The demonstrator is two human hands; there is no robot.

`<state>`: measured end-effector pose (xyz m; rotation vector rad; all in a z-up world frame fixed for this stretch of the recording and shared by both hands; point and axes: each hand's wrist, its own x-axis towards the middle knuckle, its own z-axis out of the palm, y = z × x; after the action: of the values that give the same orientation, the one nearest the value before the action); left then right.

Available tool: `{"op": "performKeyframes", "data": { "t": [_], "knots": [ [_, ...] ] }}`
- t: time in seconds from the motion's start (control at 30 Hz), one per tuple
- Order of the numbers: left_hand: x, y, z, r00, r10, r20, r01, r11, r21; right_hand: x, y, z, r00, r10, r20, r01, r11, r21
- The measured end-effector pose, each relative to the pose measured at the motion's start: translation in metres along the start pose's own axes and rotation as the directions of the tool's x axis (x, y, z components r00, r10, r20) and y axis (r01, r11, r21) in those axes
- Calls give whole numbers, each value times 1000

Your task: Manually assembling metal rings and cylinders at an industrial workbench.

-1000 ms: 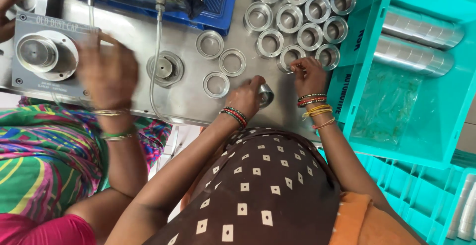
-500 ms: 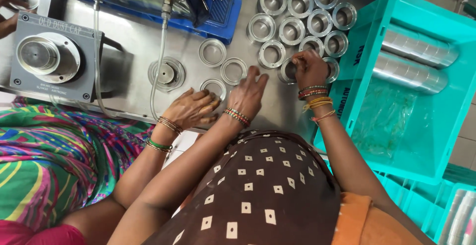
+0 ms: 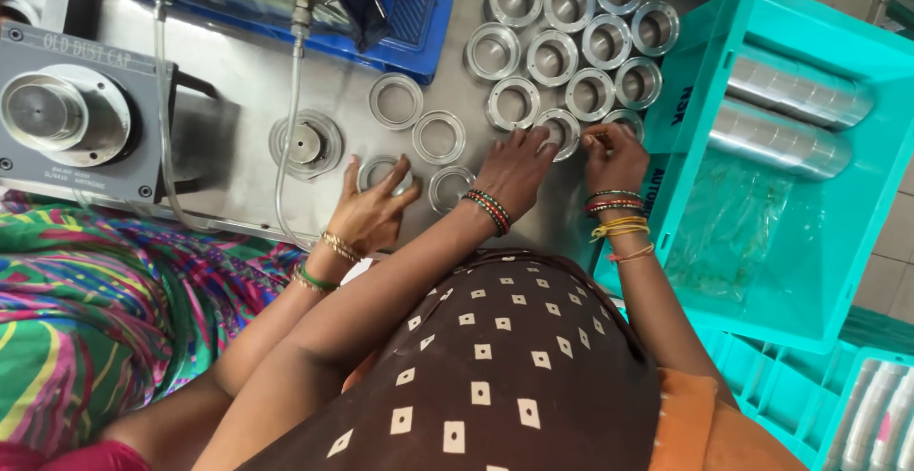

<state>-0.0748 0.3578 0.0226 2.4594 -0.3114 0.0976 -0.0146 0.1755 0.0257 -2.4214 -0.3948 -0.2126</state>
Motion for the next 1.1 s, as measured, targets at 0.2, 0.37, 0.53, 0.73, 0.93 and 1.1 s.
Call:
{"op": "performKeyframes", "data": {
  "t": [0.2, 0.37, 0.53, 0.73, 0.93, 1.1],
  "knots": [
    [13, -16, 46, 989, -21, 144, 10, 997, 77, 0, -11, -2, 987, -159, 36, 162, 979, -121],
    [14, -19, 53, 992, -29, 121, 14, 993, 119, 1, -2, 6, 977, -201, 68, 210, 964, -164],
    [4, -2, 10, 949, -181, 257, 194, 981, -24, 14, -3, 12, 929, 302, 213, -359, 877, 319],
    [-17, -13, 6, 795, -473, 381, 593, 737, -323, 39, -49, 30, 940, -17, 341, -82, 959, 273],
    [-22, -17, 1, 886, -423, 191, 410, 906, 103, 40, -39, 44, 847, -441, 297, 486, 868, -96],
    [-24, -19, -26, 917, -400, 10, 394, 908, 140, 55, -78, 37, 943, -21, 332, -25, 991, 134]
  ]
}}
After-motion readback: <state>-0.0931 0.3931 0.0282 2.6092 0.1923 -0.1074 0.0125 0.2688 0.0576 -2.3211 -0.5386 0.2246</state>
